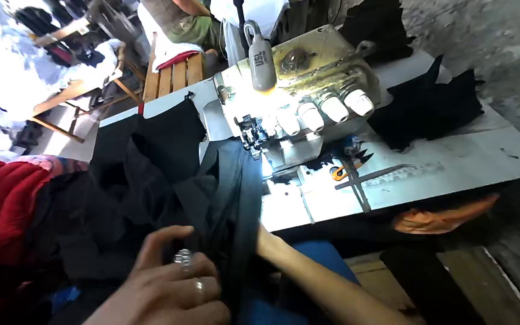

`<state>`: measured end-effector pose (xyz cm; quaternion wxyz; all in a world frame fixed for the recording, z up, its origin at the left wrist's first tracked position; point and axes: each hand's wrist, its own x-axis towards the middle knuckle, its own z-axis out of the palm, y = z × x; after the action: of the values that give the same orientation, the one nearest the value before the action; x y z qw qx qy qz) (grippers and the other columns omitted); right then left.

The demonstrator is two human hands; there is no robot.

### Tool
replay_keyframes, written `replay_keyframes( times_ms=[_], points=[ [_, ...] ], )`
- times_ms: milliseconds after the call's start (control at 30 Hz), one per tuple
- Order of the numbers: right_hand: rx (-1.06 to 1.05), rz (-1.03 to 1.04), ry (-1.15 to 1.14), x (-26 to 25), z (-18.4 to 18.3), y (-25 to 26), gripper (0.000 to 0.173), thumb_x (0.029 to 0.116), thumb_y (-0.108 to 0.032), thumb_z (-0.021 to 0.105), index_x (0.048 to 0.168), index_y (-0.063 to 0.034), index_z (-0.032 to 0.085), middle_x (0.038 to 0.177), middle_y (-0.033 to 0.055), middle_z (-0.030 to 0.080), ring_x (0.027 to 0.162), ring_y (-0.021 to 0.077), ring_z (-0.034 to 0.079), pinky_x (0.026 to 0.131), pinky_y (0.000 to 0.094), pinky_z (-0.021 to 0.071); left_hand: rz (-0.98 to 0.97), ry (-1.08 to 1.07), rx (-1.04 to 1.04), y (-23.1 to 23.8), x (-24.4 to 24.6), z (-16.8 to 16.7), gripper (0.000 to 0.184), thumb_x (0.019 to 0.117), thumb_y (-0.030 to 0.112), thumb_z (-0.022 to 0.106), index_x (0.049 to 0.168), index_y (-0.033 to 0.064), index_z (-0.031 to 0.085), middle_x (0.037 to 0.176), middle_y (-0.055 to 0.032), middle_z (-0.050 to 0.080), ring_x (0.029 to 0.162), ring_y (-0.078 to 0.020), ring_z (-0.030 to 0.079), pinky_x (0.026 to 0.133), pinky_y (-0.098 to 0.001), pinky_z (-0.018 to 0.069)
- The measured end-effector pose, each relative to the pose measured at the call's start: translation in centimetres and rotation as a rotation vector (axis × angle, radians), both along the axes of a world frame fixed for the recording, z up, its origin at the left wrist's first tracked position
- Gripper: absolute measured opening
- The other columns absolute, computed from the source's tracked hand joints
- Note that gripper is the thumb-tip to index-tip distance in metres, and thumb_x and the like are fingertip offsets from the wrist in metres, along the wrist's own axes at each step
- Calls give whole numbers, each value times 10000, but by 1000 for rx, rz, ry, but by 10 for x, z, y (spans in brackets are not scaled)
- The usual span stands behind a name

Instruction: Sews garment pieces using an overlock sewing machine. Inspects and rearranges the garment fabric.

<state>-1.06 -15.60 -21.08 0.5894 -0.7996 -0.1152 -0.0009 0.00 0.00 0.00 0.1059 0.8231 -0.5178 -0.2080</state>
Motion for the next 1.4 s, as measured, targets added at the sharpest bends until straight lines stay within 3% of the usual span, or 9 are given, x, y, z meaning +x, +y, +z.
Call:
replay_keyframes(
  times_ms=[100,200,333,567,700,967,1133,1300,1400],
  points=[
    [-161,-187,-153,2,-3,-21,189,859,-70,695,1006,43,730,1048,205,714,989,318,712,865,465,594,135,-24,-27,17,-1,21,204,990,270,677,937,100,776,976,-55,770,1117,-213,692,1158,-633,251],
    [-53,-278,-396,-1,27,-55,129,963,-190,694,987,-90,773,942,18,739,771,51,654,677,205,551,146,-105,-75,25,-3,18,210,1003,300,659,949,137,778,990,-9,770,1108,-145,686,1163,-584,262],
    [-153,4,-592,12,51,-78,259,1070,-287,559,1125,-154,774,1139,-20,756,1035,88,695,879,288,565,148,-253,-120,25,-6,7,251,1012,378,596,919,220,769,984,73,760,1053,-80,692,1114,-574,338],
    [-233,65,-689,13,66,-83,292,1020,-376,615,1180,-153,716,582,-30,583,470,90,524,455,289,437,197,-464,-65,21,-21,4,233,997,362,550,941,268,756,950,121,730,971,-49,694,1078,-529,419],
    [-157,191,-831,12,76,-70,212,1025,-265,624,1034,-121,780,707,-3,707,604,68,628,574,243,486,219,-519,-45,21,-25,4,256,1015,376,526,947,275,751,944,140,733,986,-34,694,1109,-514,417],
    [-155,234,-826,-7,66,-94,241,1063,-217,566,1001,-98,766,666,23,656,599,101,597,577,258,456,126,-549,-37,-23,-29,7,218,983,274,585,871,239,769,715,74,664,739,-115,674,1077,-592,398],
    [-237,239,-488,8,25,-133,278,1074,-207,505,1315,-168,637,1097,4,740,841,84,696,745,280,583,-37,-307,-107,-50,-38,-44,258,963,199,571,726,186,674,682,35,639,728,-160,654,1058,-510,396],
    [-292,135,-627,5,7,-140,176,1036,-192,605,1070,-144,770,1147,24,760,1026,116,720,861,287,588,-7,-166,-193,-59,-43,-60,261,989,153,583,767,147,719,699,1,651,750,-189,654,1093,-495,367],
    [-276,16,-712,1,5,-127,145,1003,-146,638,922,-131,757,1036,38,762,945,143,700,790,286,559,-22,-180,-183,-65,-48,-90,283,971,134,561,708,151,666,656,12,614,704,-177,627,1068,-470,368]
  ],
)
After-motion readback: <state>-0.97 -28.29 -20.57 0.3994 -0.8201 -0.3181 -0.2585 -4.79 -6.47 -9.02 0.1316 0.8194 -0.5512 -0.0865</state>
